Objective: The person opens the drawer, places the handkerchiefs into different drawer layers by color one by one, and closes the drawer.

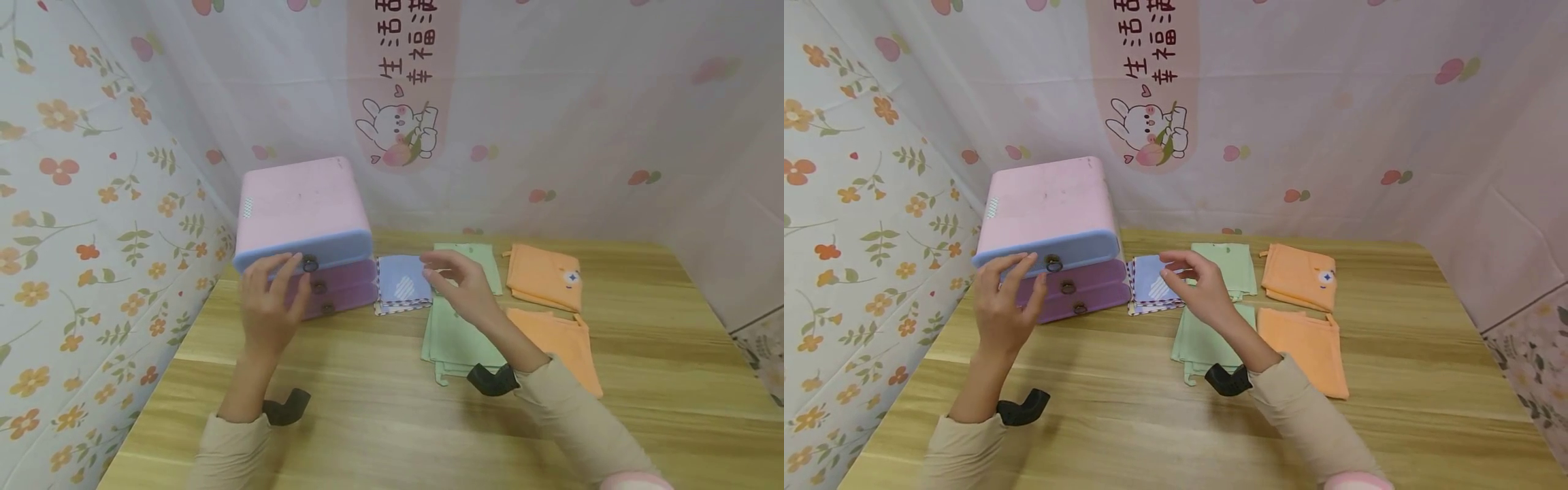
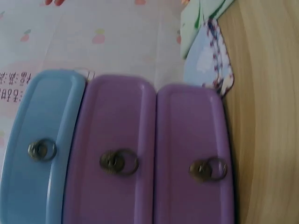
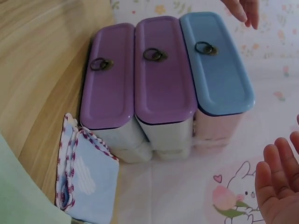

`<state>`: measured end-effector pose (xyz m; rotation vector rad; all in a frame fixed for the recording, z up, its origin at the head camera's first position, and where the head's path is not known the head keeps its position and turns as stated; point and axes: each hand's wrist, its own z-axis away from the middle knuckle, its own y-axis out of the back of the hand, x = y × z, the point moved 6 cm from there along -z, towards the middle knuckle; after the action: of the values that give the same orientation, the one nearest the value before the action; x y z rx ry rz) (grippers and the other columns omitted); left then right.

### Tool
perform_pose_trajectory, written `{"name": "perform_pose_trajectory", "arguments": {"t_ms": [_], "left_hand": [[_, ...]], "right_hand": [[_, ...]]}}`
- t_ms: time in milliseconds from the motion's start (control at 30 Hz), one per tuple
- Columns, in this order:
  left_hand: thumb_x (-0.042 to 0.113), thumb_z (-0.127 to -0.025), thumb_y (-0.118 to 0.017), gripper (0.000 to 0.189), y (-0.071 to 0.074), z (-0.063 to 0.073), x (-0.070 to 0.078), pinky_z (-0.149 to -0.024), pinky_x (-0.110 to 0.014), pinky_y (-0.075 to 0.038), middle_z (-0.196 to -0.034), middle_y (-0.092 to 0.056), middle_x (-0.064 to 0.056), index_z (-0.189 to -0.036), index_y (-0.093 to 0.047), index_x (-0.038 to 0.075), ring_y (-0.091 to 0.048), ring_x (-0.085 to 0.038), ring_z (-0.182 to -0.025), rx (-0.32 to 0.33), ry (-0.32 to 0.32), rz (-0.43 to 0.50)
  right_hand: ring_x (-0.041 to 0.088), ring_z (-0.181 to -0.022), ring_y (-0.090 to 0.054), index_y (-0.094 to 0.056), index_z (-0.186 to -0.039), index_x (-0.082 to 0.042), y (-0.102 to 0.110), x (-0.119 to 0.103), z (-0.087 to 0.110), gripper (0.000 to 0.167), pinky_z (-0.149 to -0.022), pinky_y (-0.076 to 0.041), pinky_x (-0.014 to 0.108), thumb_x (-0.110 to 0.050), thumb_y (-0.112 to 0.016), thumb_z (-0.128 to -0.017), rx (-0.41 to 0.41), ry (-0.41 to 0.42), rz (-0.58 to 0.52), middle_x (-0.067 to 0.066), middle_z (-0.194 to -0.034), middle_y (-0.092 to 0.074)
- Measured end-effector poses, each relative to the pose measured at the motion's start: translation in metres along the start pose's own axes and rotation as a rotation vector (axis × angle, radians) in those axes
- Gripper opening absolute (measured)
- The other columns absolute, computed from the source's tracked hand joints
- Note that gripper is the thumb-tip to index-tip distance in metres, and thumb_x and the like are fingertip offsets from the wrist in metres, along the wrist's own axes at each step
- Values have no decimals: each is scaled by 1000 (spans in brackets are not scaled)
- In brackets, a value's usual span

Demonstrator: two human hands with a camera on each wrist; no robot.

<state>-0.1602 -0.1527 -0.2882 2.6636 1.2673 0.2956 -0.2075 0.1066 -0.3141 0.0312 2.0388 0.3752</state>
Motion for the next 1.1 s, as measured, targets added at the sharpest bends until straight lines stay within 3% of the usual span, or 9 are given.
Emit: {"name": "perform_pose_trajectory", "arguments": {"t_ms": [167,267,600,900,1100], "left_hand": [[23,-83,-53,26,7,-2,-8,-70,-43,-38,-94,-57,-13,-98,-61,3,-50,-33,-83,-15,-17,-57],[22,-83,-53,27,8,-4,-13,-70,-43,-39,-93,-56,-15,-98,-61,2,-51,-34,-82,-44,8,-48],[25,-79,-56,29,13,-21,-42,-68,-48,-35,-87,-56,-18,-96,-65,5,-47,-38,-78,-130,210,-38],[9,-76,-65,24,12,-23,-67,-76,-45,-32,-90,-55,-19,-98,-64,-2,-46,-35,-88,-348,368,86],[4,-78,-64,23,15,-21,-78,-76,-39,-31,-97,-52,-20,-100,-62,-4,-44,-29,-90,-447,462,143]], "right_hand": [[22,-92,-56,-57,-109,5,-4,-4,-5,25,-81,-45,38,0,-57,-84,-12,27,22,16,-106,-59],[23,-92,-56,-57,-109,5,-5,-7,-8,25,-81,-45,37,-1,-57,-84,-21,28,30,16,-106,-59],[21,-91,-57,-57,-108,6,-17,-12,-26,27,-78,-46,32,-4,-58,-83,-45,35,42,17,-103,-61],[22,-91,-58,-58,-108,5,-42,-14,-38,27,-78,-46,34,-3,-59,-83,-100,26,-17,18,-102,-61],[20,-91,-57,-57,-109,4,-58,-17,-44,26,-78,-46,31,-3,-58,-84,-136,17,-30,16,-103,-61]]}}
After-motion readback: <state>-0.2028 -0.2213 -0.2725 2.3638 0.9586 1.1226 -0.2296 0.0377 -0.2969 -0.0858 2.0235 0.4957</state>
